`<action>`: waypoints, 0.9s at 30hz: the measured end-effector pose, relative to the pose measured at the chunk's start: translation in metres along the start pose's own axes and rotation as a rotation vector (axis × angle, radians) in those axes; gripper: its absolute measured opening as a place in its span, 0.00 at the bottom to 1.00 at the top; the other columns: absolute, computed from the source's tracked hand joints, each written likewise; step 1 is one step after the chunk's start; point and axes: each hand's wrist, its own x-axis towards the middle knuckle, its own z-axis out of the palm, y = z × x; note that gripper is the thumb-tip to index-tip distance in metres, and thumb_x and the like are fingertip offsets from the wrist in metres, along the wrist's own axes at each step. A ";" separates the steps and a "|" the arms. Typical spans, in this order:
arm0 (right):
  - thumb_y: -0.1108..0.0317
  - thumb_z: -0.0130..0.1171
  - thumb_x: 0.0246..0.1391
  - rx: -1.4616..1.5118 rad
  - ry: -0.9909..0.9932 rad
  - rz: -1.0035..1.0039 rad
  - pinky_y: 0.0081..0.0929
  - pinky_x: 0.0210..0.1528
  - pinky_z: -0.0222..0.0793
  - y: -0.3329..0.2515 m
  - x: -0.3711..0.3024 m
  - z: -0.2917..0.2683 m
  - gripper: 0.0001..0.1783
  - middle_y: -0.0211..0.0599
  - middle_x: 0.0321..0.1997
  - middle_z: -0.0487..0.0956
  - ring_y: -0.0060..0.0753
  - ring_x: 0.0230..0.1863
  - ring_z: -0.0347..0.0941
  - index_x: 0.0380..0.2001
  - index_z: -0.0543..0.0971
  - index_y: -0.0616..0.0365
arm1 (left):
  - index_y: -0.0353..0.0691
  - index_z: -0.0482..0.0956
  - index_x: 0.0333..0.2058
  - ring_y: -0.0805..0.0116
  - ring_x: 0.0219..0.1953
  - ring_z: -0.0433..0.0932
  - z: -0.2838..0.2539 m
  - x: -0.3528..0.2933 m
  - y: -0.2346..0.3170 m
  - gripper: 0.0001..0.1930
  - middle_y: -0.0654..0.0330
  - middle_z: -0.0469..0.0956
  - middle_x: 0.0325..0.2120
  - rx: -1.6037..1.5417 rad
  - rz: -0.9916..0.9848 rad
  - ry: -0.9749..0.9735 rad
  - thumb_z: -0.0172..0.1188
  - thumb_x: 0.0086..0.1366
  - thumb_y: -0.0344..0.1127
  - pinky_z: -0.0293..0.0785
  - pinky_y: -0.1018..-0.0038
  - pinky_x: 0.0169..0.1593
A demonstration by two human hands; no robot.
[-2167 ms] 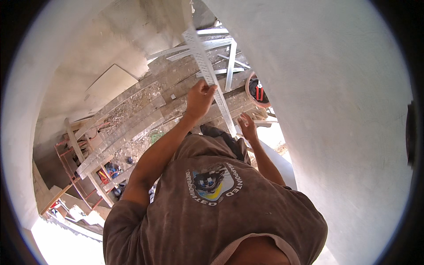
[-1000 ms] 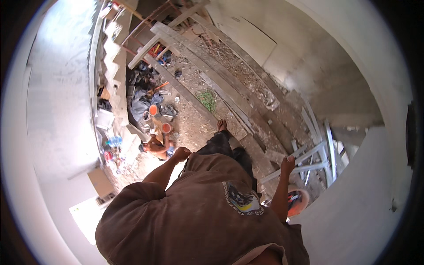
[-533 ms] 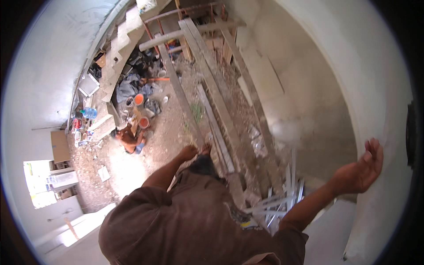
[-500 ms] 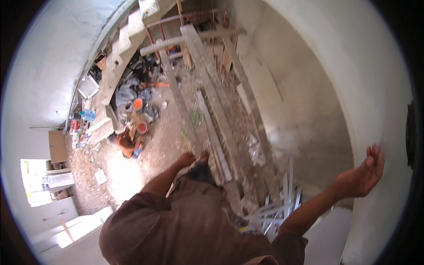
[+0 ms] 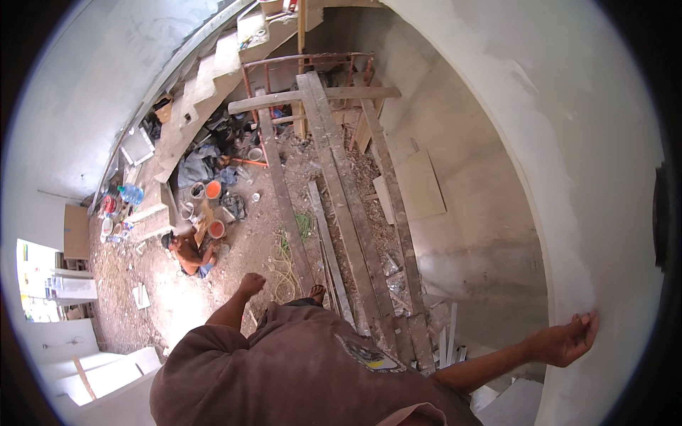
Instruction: The person measures and cuts a metal corner bead using snips, then fits the corner bead onto a wall edge on a construction site.
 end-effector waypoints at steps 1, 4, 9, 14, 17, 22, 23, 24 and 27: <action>0.70 0.61 0.64 -0.004 0.030 -0.001 0.23 0.43 0.81 0.000 0.001 0.000 0.10 0.43 0.44 0.85 0.31 0.41 0.82 0.43 0.81 0.68 | 0.32 0.84 0.33 0.69 0.21 0.78 -0.002 -0.001 0.012 0.13 0.57 0.81 0.21 -0.023 0.005 -0.007 0.62 0.62 0.39 0.74 0.69 0.25; 0.71 0.61 0.63 0.046 0.084 -0.009 0.23 0.43 0.80 0.003 -0.001 0.004 0.09 0.43 0.42 0.85 0.32 0.39 0.82 0.39 0.83 0.68 | 0.31 0.84 0.34 0.69 0.24 0.80 0.000 -0.002 0.034 0.14 0.56 0.81 0.23 -0.083 0.012 -0.008 0.62 0.62 0.39 0.75 0.69 0.27; 0.72 0.58 0.62 0.363 -0.137 -0.116 0.29 0.40 0.77 -0.018 -0.041 0.038 0.08 0.41 0.36 0.82 0.37 0.35 0.79 0.35 0.81 0.68 | 0.29 0.84 0.36 0.67 0.27 0.81 0.017 0.010 0.064 0.15 0.55 0.83 0.25 -0.014 0.081 -0.051 0.62 0.63 0.39 0.77 0.67 0.34; 0.76 0.54 0.61 0.729 -0.879 0.056 0.27 0.32 0.74 -0.062 -0.123 0.124 0.07 0.45 0.34 0.79 0.31 0.29 0.75 0.37 0.78 0.71 | 0.28 0.83 0.38 0.66 0.30 0.82 0.047 0.042 0.113 0.17 0.54 0.83 0.27 0.006 0.203 -0.060 0.63 0.64 0.41 0.78 0.67 0.37; 0.79 0.57 0.60 0.833 -1.121 0.225 0.23 0.32 0.73 -0.076 -0.159 0.184 0.05 0.41 0.34 0.79 0.26 0.28 0.75 0.38 0.78 0.69 | 0.29 0.82 0.41 0.65 0.33 0.83 0.064 0.061 0.167 0.18 0.53 0.84 0.29 -0.068 0.219 -0.043 0.62 0.65 0.42 0.78 0.66 0.39; 0.75 0.59 0.62 0.887 -1.358 0.380 0.21 0.35 0.74 -0.097 -0.199 0.290 0.07 0.36 0.32 0.80 0.23 0.29 0.77 0.42 0.79 0.67 | 0.30 0.81 0.44 0.68 0.35 0.83 0.083 0.083 0.192 0.17 0.54 0.84 0.33 -0.151 0.163 0.040 0.61 0.68 0.41 0.79 0.68 0.42; 0.74 0.59 0.63 0.867 -1.392 0.411 0.21 0.35 0.74 -0.102 -0.203 0.309 0.09 0.35 0.32 0.80 0.22 0.30 0.76 0.44 0.78 0.68 | 0.30 0.81 0.44 0.68 0.35 0.83 0.084 0.085 0.200 0.17 0.55 0.84 0.33 -0.144 0.150 0.064 0.61 0.68 0.41 0.78 0.68 0.42; 0.73 0.59 0.63 0.894 -1.382 0.434 0.21 0.35 0.73 -0.102 -0.209 0.328 0.09 0.36 0.33 0.81 0.22 0.31 0.76 0.44 0.78 0.68 | 0.30 0.81 0.43 0.67 0.35 0.83 0.089 0.080 0.196 0.17 0.55 0.84 0.33 -0.136 0.115 0.084 0.62 0.67 0.41 0.78 0.68 0.42; 0.73 0.58 0.64 0.943 -1.374 0.484 0.20 0.36 0.73 -0.106 -0.221 0.385 0.10 0.37 0.35 0.82 0.21 0.32 0.75 0.44 0.78 0.68 | 0.32 0.85 0.39 0.60 0.34 0.84 0.100 0.082 0.197 0.17 0.50 0.85 0.30 -0.172 0.075 0.248 0.62 0.62 0.42 0.78 0.63 0.41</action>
